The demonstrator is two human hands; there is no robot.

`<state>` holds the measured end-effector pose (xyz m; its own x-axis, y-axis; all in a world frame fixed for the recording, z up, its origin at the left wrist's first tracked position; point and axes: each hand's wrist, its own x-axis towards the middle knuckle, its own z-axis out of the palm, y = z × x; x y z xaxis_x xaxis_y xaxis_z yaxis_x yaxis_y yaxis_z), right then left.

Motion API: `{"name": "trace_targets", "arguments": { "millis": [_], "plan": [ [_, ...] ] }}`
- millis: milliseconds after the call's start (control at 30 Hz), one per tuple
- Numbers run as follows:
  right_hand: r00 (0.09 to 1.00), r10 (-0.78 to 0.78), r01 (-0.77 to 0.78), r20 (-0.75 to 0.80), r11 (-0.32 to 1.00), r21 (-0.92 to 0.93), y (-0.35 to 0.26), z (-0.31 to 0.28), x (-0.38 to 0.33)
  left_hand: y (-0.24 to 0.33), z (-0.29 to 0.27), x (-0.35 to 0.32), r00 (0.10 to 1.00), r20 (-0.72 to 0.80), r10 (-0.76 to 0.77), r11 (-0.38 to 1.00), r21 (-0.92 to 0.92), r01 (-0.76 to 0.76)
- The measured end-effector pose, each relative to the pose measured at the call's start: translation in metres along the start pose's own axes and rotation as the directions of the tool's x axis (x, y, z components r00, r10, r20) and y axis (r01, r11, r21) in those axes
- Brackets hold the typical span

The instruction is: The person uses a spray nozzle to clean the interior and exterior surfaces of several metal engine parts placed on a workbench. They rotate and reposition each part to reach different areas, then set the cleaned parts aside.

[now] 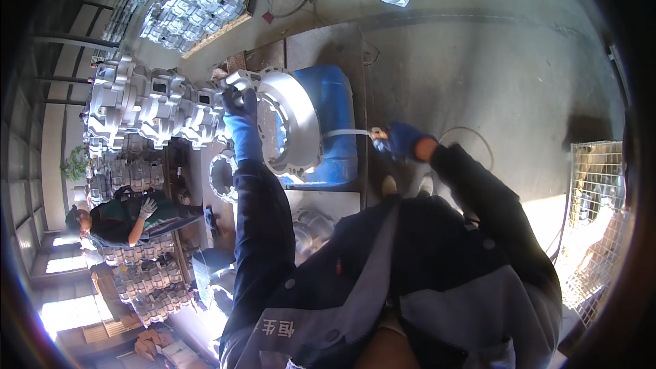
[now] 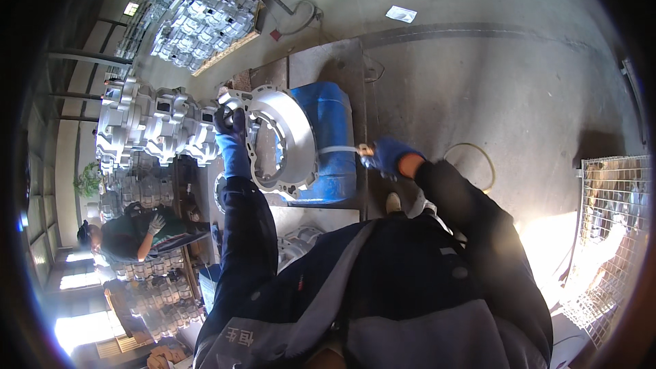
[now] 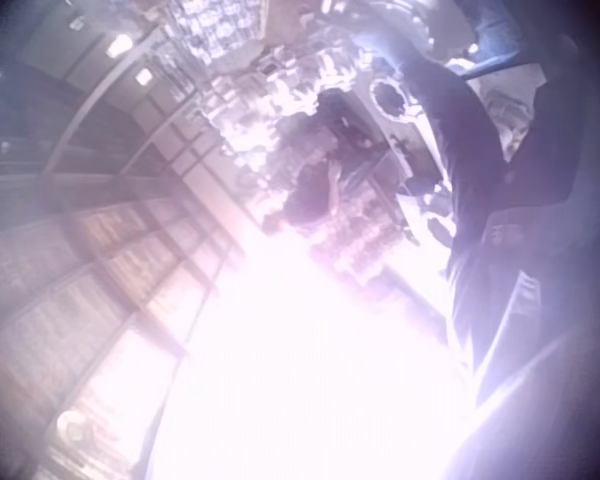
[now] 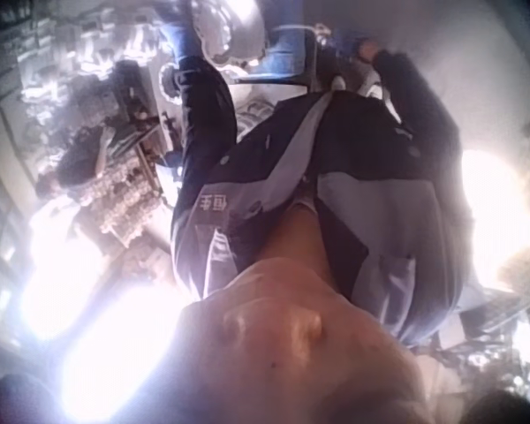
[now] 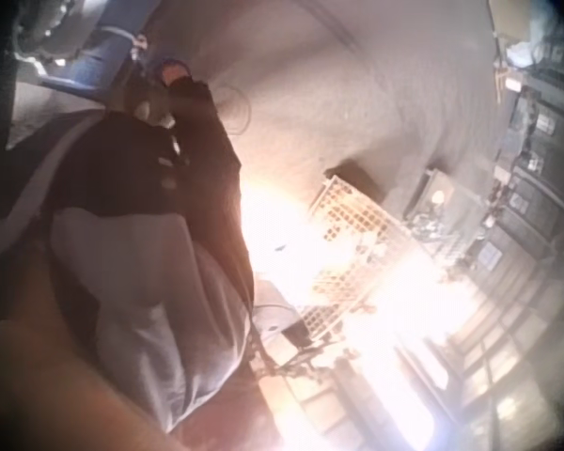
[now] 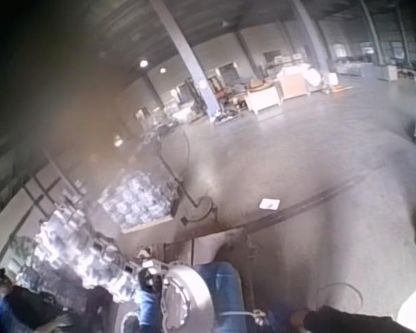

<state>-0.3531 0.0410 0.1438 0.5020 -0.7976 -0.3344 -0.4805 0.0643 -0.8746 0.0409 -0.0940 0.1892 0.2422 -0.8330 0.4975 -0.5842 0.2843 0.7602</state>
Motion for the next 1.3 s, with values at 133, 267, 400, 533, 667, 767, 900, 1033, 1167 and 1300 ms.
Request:
{"name": "trace_targets", "arguments": {
  "millis": [133, 267, 400, 533, 667, 767, 900, 1033, 1167, 1300],
  "plan": [
    [0.98, -0.196, 0.195, -0.018, 0.957, 0.214, 0.049, 0.022, -0.046, -0.015, 0.003, 0.012, 0.993, -0.05, 0.107, 0.994, -0.012, -0.107],
    [0.999, -0.034, 0.05, -0.039, 0.821, 0.569, 0.017, -0.004, -0.073, -0.012, -0.003, 0.008, 0.997, -0.054, -0.058, 0.998, -0.035, 0.056],
    [0.991, -0.109, 0.135, -0.08, 0.766, 0.629, -0.063, -0.014, -0.09, 0.029, -0.009, 0.002, 0.977, -0.01, -0.214, 0.976, 0.032, 0.215],
    [0.998, 0.059, -0.038, -0.034, 0.898, 0.439, -0.115, -0.021, -0.113, 0.042, -0.013, 0.004, 0.98, 0.066, -0.188, 0.982, -0.001, 0.189],
    [0.988, 0.011, 0.064, -0.156, 0.882, 0.467, -0.101, -0.017, -0.118, 0.041, -0.007, 0.001, 0.995, -0.039, -0.087, 0.996, -0.004, 0.087],
    [0.973, 0.054, 0.027, -0.226, 0.939, 0.342, -0.108, -0.002, -0.115, 0.021, -0.006, 0.009, 0.993, -0.072, -0.092, 0.987, 0.124, 0.101],
    [0.939, -0.14, 0.181, -0.315, 0.978, 0.102, -0.093, 0.008, -0.104, -0.012, -0.008, 0.012, 0.986, -0.068, -0.151, 0.986, -0.076, 0.146],
    [0.984, -0.094, 0.142, -0.149, 0.923, 0.356, -0.074, -0.004, -0.096, 0.014, -0.001, 0.003, 0.983, -0.057, -0.173, 0.973, -0.163, 0.162],
    [0.957, -0.115, 0.156, -0.265, 0.978, 0.136, -0.074, 0.013, -0.084, 0.019, -0.004, 0.005, 0.991, -0.047, -0.123, 0.988, -0.102, 0.118],
    [0.958, -0.175, 0.242, -0.227, 0.918, 0.314, -0.06, 0.008, -0.073, 0.004, -0.007, 0.007, 0.994, -0.011, -0.112, 0.988, -0.108, 0.11]
  ]
}}
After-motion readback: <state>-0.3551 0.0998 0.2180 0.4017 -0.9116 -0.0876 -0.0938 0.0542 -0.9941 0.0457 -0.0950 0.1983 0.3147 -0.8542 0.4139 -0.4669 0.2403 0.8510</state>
